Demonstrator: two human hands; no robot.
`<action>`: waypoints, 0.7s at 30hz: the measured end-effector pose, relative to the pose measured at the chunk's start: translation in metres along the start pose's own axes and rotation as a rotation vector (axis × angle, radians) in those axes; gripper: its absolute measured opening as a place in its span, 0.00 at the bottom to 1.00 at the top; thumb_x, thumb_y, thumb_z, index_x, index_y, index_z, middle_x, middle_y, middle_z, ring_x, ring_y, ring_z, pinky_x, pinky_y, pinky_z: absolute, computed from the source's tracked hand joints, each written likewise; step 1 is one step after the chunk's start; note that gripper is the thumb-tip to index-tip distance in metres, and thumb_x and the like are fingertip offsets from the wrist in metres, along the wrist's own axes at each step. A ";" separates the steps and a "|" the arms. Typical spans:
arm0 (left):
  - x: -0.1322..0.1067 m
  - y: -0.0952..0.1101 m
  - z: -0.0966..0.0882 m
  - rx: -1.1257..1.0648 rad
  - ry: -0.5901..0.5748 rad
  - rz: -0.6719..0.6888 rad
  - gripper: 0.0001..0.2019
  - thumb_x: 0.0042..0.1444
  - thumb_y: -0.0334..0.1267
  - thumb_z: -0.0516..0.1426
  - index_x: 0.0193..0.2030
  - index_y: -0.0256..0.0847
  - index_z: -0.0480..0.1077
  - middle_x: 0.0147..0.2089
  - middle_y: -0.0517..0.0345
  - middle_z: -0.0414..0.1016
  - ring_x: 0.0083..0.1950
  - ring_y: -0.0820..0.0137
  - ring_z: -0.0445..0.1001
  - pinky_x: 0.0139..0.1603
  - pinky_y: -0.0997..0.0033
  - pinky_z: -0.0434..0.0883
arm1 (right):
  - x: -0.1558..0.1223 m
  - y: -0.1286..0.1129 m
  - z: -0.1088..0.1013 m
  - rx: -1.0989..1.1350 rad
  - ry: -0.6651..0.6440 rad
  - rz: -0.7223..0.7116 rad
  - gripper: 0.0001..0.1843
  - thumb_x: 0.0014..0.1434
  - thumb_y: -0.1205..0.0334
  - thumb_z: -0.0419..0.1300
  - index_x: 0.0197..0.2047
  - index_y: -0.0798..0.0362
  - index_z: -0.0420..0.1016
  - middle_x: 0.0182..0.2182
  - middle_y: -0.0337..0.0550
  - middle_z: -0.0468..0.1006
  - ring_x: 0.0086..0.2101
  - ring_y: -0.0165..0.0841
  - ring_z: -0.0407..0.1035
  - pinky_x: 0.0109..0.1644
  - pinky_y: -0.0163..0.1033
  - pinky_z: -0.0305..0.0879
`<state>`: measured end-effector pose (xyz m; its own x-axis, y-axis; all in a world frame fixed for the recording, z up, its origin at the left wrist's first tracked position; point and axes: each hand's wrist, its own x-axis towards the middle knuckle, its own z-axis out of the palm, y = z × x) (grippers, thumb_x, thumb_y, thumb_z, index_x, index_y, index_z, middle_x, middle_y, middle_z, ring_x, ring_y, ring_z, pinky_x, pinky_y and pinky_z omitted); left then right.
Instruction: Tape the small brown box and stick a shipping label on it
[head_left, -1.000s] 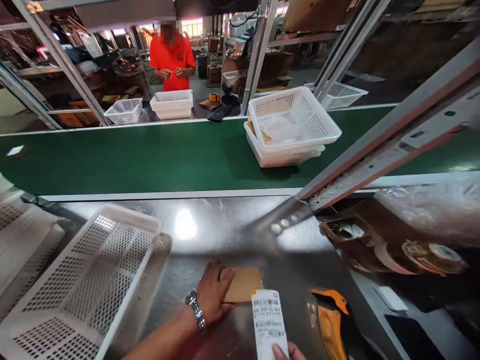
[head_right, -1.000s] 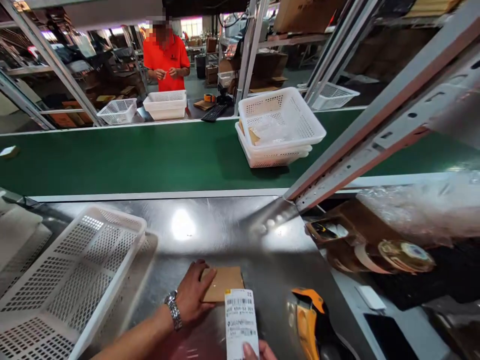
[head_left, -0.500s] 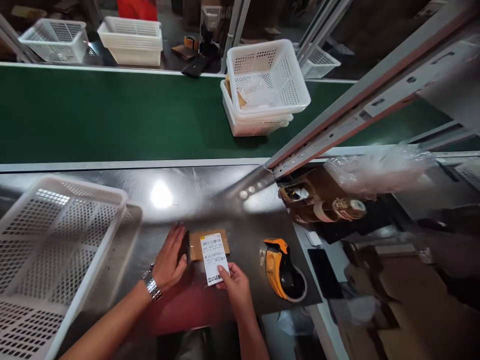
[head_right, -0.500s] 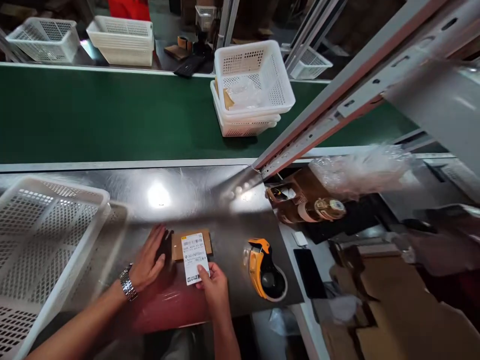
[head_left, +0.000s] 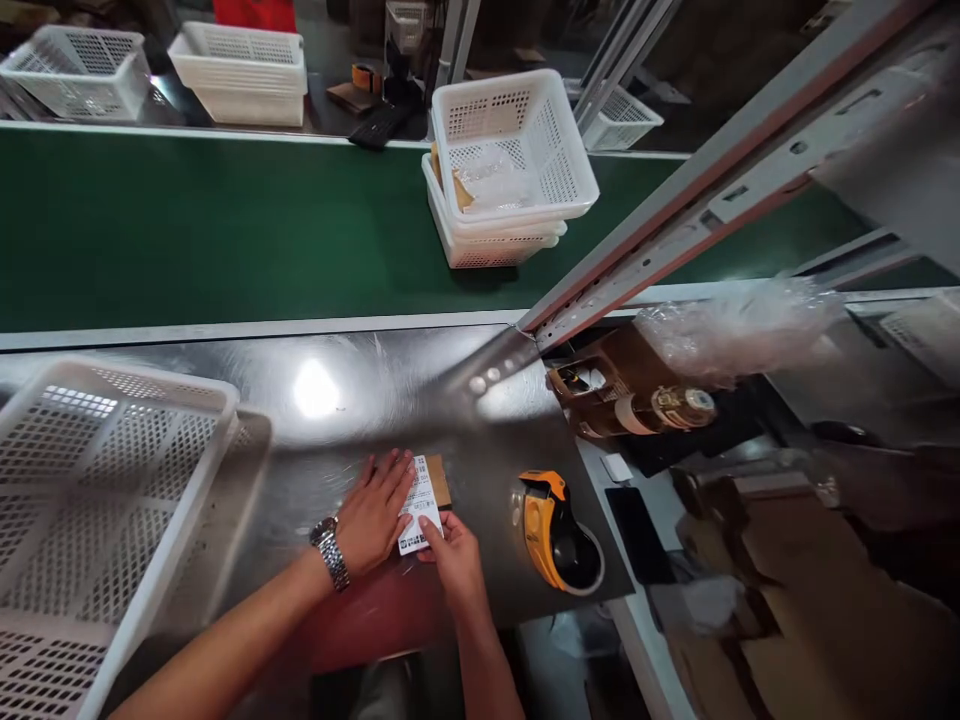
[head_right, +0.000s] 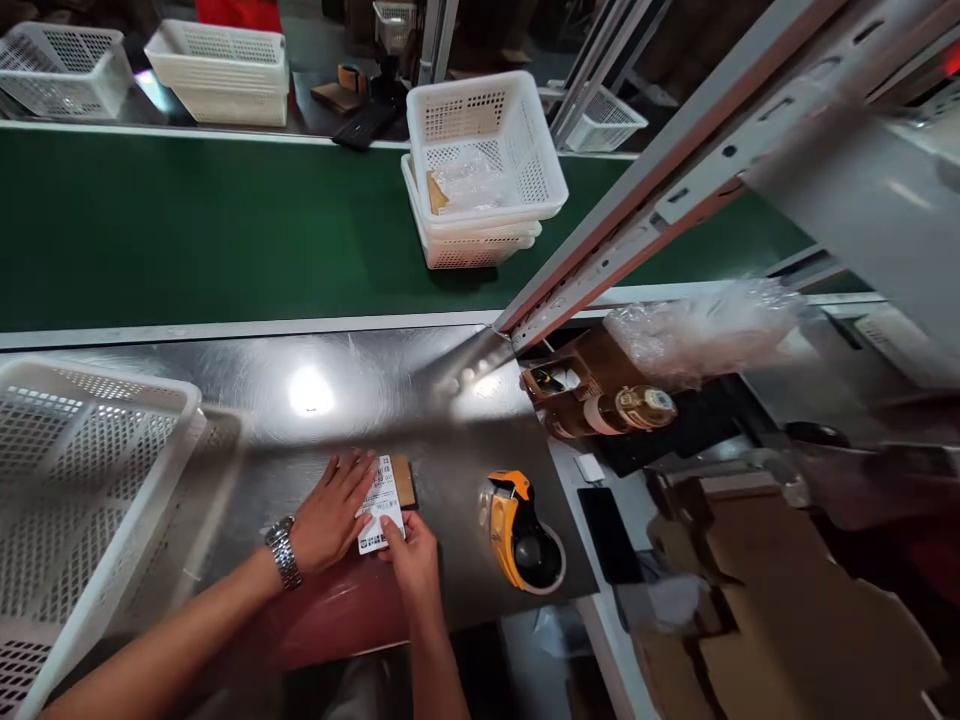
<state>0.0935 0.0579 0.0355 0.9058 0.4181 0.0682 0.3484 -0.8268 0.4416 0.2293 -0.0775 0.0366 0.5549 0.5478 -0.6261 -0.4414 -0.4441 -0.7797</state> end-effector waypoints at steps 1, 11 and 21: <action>0.002 0.001 0.000 0.018 -0.036 0.010 0.33 0.77 0.40 0.51 0.84 0.36 0.50 0.86 0.36 0.50 0.86 0.44 0.50 0.82 0.31 0.55 | 0.000 0.001 0.000 0.001 -0.001 0.003 0.41 0.40 0.25 0.79 0.38 0.56 0.83 0.32 0.48 0.88 0.30 0.38 0.79 0.30 0.39 0.76; 0.018 0.002 -0.004 0.139 -0.272 -0.039 0.37 0.74 0.47 0.57 0.83 0.28 0.54 0.86 0.33 0.47 0.86 0.41 0.51 0.82 0.27 0.55 | 0.008 0.008 -0.003 0.039 -0.024 0.040 0.44 0.38 0.21 0.77 0.37 0.55 0.85 0.31 0.45 0.87 0.29 0.36 0.78 0.29 0.37 0.76; 0.028 0.019 -0.003 0.163 -0.200 -0.167 0.35 0.74 0.50 0.55 0.81 0.32 0.58 0.82 0.35 0.60 0.82 0.43 0.59 0.81 0.29 0.55 | 0.014 0.003 -0.013 0.011 -0.094 0.066 0.44 0.37 0.21 0.77 0.39 0.54 0.89 0.35 0.48 0.89 0.32 0.38 0.82 0.33 0.37 0.75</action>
<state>0.1243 0.0547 0.0488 0.8568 0.4842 -0.1775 0.5157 -0.8094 0.2811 0.2448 -0.0809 0.0254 0.4562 0.5819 -0.6732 -0.4828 -0.4736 -0.7366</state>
